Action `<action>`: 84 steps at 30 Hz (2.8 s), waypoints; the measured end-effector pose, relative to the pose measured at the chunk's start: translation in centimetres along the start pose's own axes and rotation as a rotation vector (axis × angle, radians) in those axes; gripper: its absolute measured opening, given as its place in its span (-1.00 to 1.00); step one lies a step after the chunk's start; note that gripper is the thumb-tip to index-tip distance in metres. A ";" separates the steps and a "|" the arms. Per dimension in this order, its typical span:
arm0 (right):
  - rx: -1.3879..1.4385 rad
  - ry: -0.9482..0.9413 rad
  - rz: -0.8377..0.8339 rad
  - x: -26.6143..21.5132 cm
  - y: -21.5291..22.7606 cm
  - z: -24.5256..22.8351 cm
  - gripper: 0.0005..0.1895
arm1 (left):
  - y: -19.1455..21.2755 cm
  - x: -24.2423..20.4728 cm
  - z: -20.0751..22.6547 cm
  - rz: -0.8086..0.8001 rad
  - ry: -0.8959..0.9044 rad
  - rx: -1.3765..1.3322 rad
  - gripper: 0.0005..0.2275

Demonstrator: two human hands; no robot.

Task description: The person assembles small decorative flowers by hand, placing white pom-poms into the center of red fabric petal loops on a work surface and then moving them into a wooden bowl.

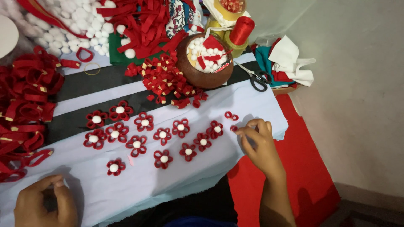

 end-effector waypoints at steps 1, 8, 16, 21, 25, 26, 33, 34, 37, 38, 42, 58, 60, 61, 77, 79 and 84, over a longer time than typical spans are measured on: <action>-0.003 0.001 0.002 -0.2 -0.2 -0.1 -0.79 | 0.1 0.1 -0.1 0.001 0.000 -0.003 -0.81; 0.048 -0.054 0.187 0.2 0.1 -1.2 -0.84 | -11.8 2.8 -21.7 -0.272 0.138 -0.395 -0.72; 0.005 -0.237 0.279 0.5 -2.2 -1.1 -0.86 | -4.5 0.9 -6.5 -0.273 0.236 -0.231 -0.70; 0.104 -0.122 0.225 0.7 -1.3 -1.2 -0.92 | -0.6 1.2 -0.7 -0.133 0.076 -0.017 -0.77; 0.132 -0.043 0.144 2.3 0.1 -1.4 -0.86 | -0.1 -0.8 -0.1 0.057 -0.002 -0.081 -0.81; 0.127 -0.013 0.112 2.8 0.2 -1.6 -0.87 | -0.2 -0.9 -0.2 0.088 -0.017 -0.050 -0.83; 0.083 0.112 0.016 4.7 -0.6 -1.0 -0.89 | 0.0 -0.9 0.6 0.145 -0.126 -0.042 -0.86; 0.085 0.112 0.016 4.7 -0.6 -1.0 -0.89 | 0.2 -0.8 0.8 0.146 -0.127 -0.041 -0.86; 0.070 0.095 -0.012 4.7 -0.9 -1.2 -0.87 | -0.1 -0.6 0.6 0.095 -0.113 0.004 -0.84; 0.027 0.122 0.000 4.8 -0.9 -1.4 -0.88 | -0.4 -0.7 0.0 0.112 -0.112 0.022 -0.84; -0.090 0.171 0.001 5.0 -1.2 -1.7 -0.88 | -0.5 -0.8 -0.1 0.122 -0.111 0.086 -0.86; -0.145 0.133 -0.078 5.2 -1.9 -1.1 -0.81 | -0.7 -0.9 -0.8 0.137 -0.138 0.039 -0.87; -0.190 0.127 -0.059 5.2 -1.7 -1.2 -0.75 | -0.8 -0.9 -0.9 0.139 -0.128 0.040 -0.86; -0.190 0.126 -0.059 5.2 -1.7 -1.1 -0.75 | -0.7 -0.8 -0.7 0.138 -0.128 0.040 -0.86; 0.131 -0.024 0.270 3.8 0.6 1.7 -0.71 | -0.3 -0.6 0.0 0.147 -0.150 -0.061 -0.85; 0.233 -0.095 0.306 3.3 0.0 2.9 -0.74 | -0.2 -0.4 -0.1 0.133 -0.136 -0.034 -0.85; 0.212 -0.193 0.375 3.2 -0.5 3.2 -0.79 | 0.1 -0.3 0.6 0.130 -0.128 -0.071 -0.84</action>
Point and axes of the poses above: each hand's wrist, its own x-axis towards the middle knuckle, its own y-axis out of the back of the hand, z = x × y, the point moved 6 cm from there along x, towards the middle knuckle, and after that the axes turned 2 degrees about -x, right-handed, at the moved point
